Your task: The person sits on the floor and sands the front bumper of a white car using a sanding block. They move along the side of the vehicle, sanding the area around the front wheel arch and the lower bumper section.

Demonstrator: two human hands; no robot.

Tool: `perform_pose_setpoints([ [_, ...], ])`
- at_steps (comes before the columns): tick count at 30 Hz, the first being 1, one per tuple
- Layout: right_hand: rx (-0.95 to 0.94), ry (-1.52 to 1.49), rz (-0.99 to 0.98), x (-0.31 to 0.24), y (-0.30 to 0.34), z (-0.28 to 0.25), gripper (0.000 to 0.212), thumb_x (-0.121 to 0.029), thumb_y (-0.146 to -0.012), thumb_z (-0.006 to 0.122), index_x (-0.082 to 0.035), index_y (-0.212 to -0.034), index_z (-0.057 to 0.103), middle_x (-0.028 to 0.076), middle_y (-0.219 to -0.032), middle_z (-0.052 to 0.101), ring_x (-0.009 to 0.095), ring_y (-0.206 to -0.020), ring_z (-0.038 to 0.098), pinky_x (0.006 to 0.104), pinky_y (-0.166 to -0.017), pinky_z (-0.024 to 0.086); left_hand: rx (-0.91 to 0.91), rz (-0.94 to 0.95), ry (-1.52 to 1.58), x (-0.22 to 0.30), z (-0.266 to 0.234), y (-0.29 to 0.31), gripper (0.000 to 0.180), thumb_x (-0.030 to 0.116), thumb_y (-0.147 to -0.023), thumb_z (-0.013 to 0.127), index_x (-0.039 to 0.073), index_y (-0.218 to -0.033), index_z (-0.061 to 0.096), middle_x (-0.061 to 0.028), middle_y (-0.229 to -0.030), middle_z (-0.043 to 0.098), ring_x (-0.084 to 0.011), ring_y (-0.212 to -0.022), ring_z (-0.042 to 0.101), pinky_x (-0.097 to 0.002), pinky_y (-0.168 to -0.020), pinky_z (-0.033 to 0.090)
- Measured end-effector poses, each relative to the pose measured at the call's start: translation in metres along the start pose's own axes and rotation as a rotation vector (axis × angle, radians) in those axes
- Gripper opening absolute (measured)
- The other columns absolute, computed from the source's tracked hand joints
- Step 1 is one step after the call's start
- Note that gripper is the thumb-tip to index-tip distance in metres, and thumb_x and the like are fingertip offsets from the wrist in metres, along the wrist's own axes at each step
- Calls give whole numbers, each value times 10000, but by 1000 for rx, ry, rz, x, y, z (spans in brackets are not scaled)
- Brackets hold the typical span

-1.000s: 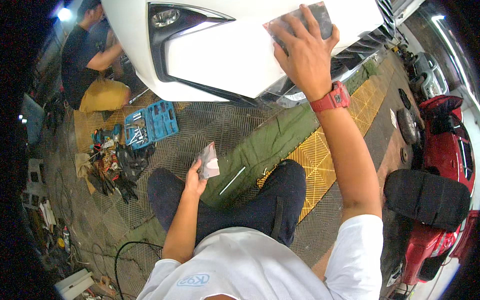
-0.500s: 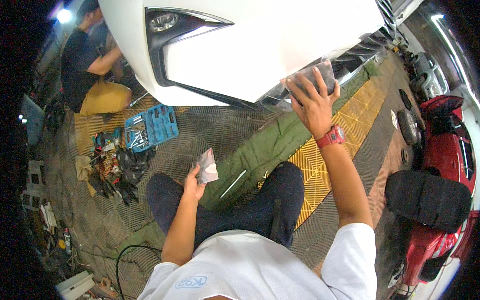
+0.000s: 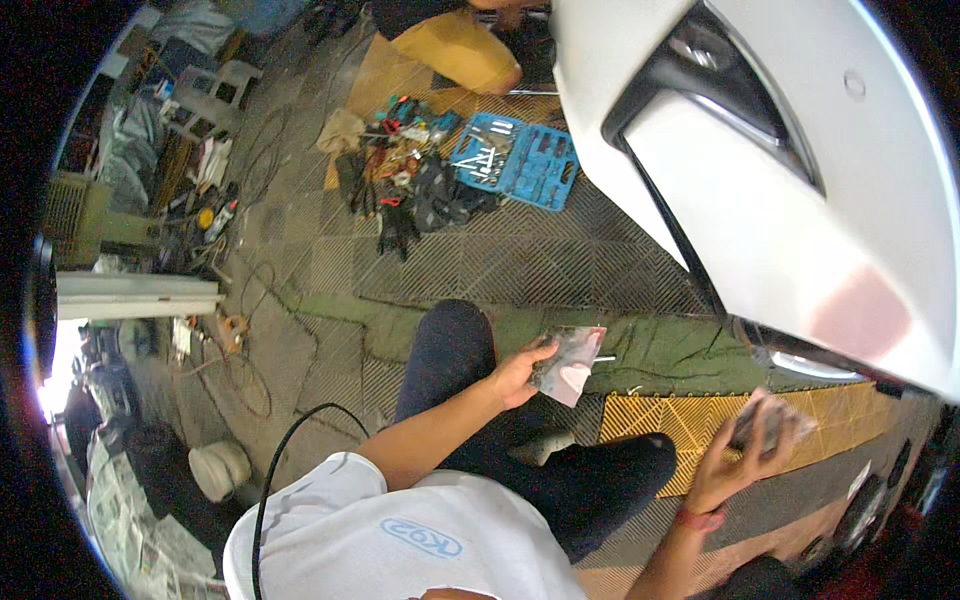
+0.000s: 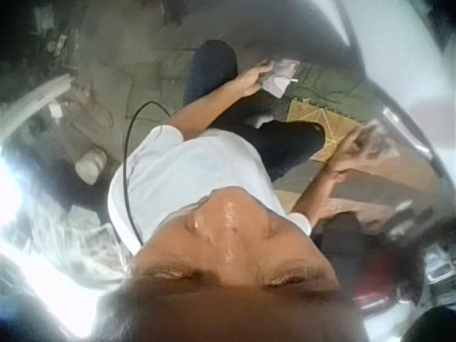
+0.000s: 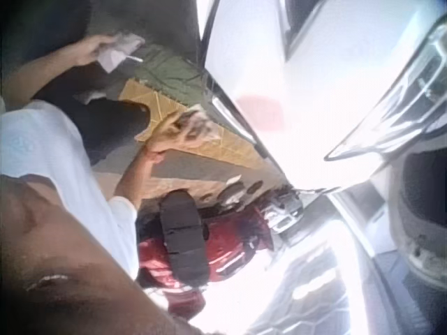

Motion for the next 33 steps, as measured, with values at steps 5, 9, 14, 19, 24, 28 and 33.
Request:
perform_pose_setpoints([
  [5, -121, -1364, 1349, -38, 43, -73, 582, -423, -1029, 567, -89, -1496, 472, 176, -1420, 566, 359, -1305, 544, 551, -999, 510, 84, 7, 135, 46, 110, 86, 581, 246, -1007, 659, 79, -1509, 416, -64, -1402, 601, -220, -1252, 611, -424, -1056, 507],
  [9, -470, -1334, 1581, -123, -45, -150, 525, -181, -973, 688, -80, -1441, 470, 152, -1284, 611, 307, -1102, 628, 539, -748, 581, -222, 223, 283, 119, 200, 166, 562, 199, -996, 671, 82, -1489, 427, -85, -1319, 651, -221, -1186, 654, -395, -1014, 554],
  [14, -852, -1248, 1204, -167, -194, -230, 496, -21, -939, 680, -31, -1405, 512, 119, -1306, 623, 249, -1181, 619, 402, -975, 533, -311, 581, 191, 271, 310, 350, 561, 234, -961, 707, 65, -1449, 488, -140, -1384, 605, -265, -1252, 618, -435, -1072, 516],
  [19, -882, -1419, 712, -239, -342, -286, 487, -22, -961, 655, -15, -1424, 505, 58, -1281, 650, 163, -1141, 630, 314, -975, 506, -139, 1241, 115, 402, 315, 585, 545, 260, -1001, 627, -32, -1438, 484, -162, -1334, 630, -276, -1189, 653, -443, -1003, 557],
  [24, -804, -1469, 771, -301, -375, -317, 486, 2, -945, 655, -25, -1412, 521, 46, -1265, 655, 164, -1123, 632, 322, -995, 500, 194, 1803, 76, 455, 183, 840, 400, 180, -1032, 589, -72, -1343, 578, -169, -1274, 666, -256, -1113, 676, -386, -946, 571],
  [28, -870, -1541, 821, -389, -346, -318, 523, -2, -923, 692, -23, -1416, 520, 50, -1258, 655, 169, -1117, 637, 336, -980, 516, 464, 1913, 66, 453, 100, 956, 470, 204, -1071, 521, -43, -1469, 488, -137, -1385, 612, -240, -1196, 640, -387, -996, 549],
  [33, -1056, -1697, 760, -531, -312, -268, 523, -7, -918, 700, -15, -1411, 524, 64, -1294, 647, 194, -1149, 639, 364, -1008, 519, 564, 1543, -84, 487, 26, 957, 647, 295, -987, 650, 2, -1519, 427, -139, -1384, 613, -248, -1194, 651, -428, -994, 568],
])
Point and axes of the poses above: each hand's wrist, its own y-axis away from the middle knuckle, its own z-axis out of the palm, x = y × z, the point moved 1 cm from there along -y, towards the middle knuckle
